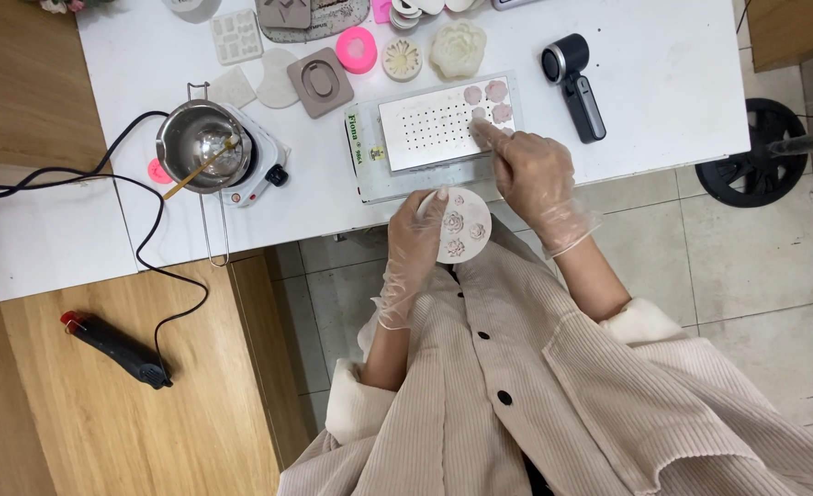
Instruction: Remove decorative wax pieces from silicone molds and place them on a tray.
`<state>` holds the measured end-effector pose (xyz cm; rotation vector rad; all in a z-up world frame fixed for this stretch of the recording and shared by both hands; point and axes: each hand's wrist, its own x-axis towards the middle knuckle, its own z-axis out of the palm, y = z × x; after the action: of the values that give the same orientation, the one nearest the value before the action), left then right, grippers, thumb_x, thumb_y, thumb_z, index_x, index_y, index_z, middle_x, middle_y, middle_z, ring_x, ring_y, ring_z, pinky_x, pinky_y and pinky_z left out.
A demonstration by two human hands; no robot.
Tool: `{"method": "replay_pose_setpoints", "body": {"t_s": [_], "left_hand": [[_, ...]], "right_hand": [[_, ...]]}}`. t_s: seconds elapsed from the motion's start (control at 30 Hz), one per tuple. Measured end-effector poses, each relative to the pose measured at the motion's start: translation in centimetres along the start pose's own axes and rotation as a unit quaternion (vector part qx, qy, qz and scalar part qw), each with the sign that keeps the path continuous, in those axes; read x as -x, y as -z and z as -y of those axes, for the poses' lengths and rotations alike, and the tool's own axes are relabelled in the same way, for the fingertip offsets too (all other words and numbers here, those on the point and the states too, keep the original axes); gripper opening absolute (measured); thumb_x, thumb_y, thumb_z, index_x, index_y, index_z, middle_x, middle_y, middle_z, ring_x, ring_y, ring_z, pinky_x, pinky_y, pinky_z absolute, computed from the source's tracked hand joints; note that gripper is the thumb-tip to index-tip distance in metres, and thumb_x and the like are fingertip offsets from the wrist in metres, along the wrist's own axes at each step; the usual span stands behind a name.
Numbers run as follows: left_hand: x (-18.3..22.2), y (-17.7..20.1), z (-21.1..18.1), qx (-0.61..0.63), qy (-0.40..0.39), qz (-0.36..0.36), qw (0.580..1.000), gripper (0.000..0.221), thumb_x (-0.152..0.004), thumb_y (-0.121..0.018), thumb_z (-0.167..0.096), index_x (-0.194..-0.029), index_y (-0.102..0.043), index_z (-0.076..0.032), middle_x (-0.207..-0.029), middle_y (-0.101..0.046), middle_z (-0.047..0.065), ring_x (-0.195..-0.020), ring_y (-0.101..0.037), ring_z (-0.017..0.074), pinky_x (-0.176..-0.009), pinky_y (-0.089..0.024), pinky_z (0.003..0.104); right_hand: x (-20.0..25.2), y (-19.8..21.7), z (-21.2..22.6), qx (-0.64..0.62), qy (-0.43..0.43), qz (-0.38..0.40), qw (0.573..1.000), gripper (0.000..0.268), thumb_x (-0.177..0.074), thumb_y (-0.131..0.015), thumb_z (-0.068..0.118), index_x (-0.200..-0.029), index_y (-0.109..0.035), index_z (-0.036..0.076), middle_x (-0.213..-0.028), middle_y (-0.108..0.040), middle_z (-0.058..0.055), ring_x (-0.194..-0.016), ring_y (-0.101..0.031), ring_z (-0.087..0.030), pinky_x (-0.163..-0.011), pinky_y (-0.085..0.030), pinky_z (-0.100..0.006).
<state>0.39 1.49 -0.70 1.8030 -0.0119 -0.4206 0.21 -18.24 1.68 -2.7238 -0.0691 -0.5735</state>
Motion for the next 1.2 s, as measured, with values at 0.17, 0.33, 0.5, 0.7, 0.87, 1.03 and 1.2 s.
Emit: {"method": "replay_pose_setpoints", "body": {"t_s": [0.17, 0.33, 0.5, 0.7, 0.87, 1.03, 1.2], "left_hand": [[0.2, 0.1, 0.4, 0.04, 0.039, -0.003, 0.998, 0.048, -0.097, -0.063, -0.046, -0.111, -0.072, -0.002, -0.089, -0.075, 0.007, -0.078, -0.069, 0.0115, -0.07, -0.056, 0.027], [0.3, 0.2, 0.7, 0.025, 0.042, -0.012, 0.999, 0.049, -0.097, -0.063, -0.047, -0.112, -0.072, -0.001, -0.088, -0.074, 0.007, -0.078, -0.07, 0.0118, -0.07, -0.057, 0.026], [0.6, 0.6, -0.3, 0.045, 0.033, -0.032, 0.998, 0.047, -0.098, -0.062, -0.045, -0.112, -0.072, -0.001, -0.089, -0.075, 0.006, -0.079, -0.07, 0.0103, -0.071, -0.057, 0.025], [0.3, 0.9, -1.0, 0.221, 0.122, -0.108, 0.962, 0.039, -0.1, -0.062, -0.037, -0.11, -0.073, -0.001, -0.087, -0.073, 0.003, -0.074, -0.066, 0.0076, -0.064, -0.055, 0.022], [1.8, 1.1, -3.0, 0.267, 0.11, -0.061, 0.956, 0.034, -0.099, -0.064, -0.031, -0.117, -0.066, -0.002, -0.097, -0.071, 0.004, -0.082, -0.069, 0.0077, -0.069, -0.058, 0.024], [2.7, 0.7, -2.8, 0.278, 0.054, -0.039, 0.958, 0.035, -0.1, -0.064, -0.03, -0.122, -0.068, -0.002, -0.101, -0.071, 0.003, -0.086, -0.066, 0.0061, -0.074, -0.055, 0.022], [4.0, 0.7, -5.5, 0.214, 0.005, -0.079, 0.974, 0.035, -0.103, -0.06, -0.03, -0.12, -0.069, -0.001, -0.096, -0.071, 0.006, -0.084, -0.065, 0.0084, -0.074, -0.055, 0.025]], "right_hand": [[-0.4, 0.0, 0.5, 0.01, 0.031, 0.027, 0.999, 0.044, -0.092, -0.073, 0.006, -0.135, -0.072, 0.018, -0.07, -0.06, -0.003, -0.061, -0.058, -0.018, -0.058, -0.048, -0.035], [-0.5, -0.2, 0.5, 0.016, 0.014, 0.023, 1.0, 0.041, -0.092, -0.074, 0.006, -0.132, -0.073, 0.016, -0.067, -0.06, -0.003, -0.057, -0.056, -0.018, -0.056, -0.047, -0.035], [-0.1, 1.7, 1.5, -0.035, -0.061, 0.0, 0.998, 0.038, -0.098, -0.07, 0.006, -0.136, -0.072, 0.008, -0.068, -0.061, -0.005, -0.057, -0.055, -0.015, -0.056, -0.047, -0.033], [1.3, 4.5, 5.2, -0.408, -0.237, 0.058, 0.879, 0.031, -0.104, -0.06, 0.014, -0.132, -0.064, 0.005, -0.115, -0.071, -0.007, -0.097, -0.07, -0.012, -0.084, -0.062, -0.028], [2.4, 5.2, 6.7, -0.437, -0.22, 0.083, 0.868, 0.03, -0.097, -0.066, 0.003, -0.127, -0.068, 0.004, -0.125, -0.069, -0.01, -0.105, -0.07, -0.016, -0.094, -0.063, -0.03], [1.6, 6.2, 8.0, -0.291, -0.109, 0.005, 0.951, 0.036, -0.096, -0.07, 0.003, -0.132, -0.066, 0.006, -0.128, -0.066, -0.01, -0.11, -0.069, -0.02, -0.098, -0.061, -0.031], [1.9, 7.4, 10.4, -0.111, 0.039, -0.076, 0.99, 0.043, -0.095, -0.075, 0.003, -0.136, -0.064, 0.006, -0.13, -0.067, -0.01, -0.117, -0.067, -0.028, -0.102, -0.058, -0.036]]}}
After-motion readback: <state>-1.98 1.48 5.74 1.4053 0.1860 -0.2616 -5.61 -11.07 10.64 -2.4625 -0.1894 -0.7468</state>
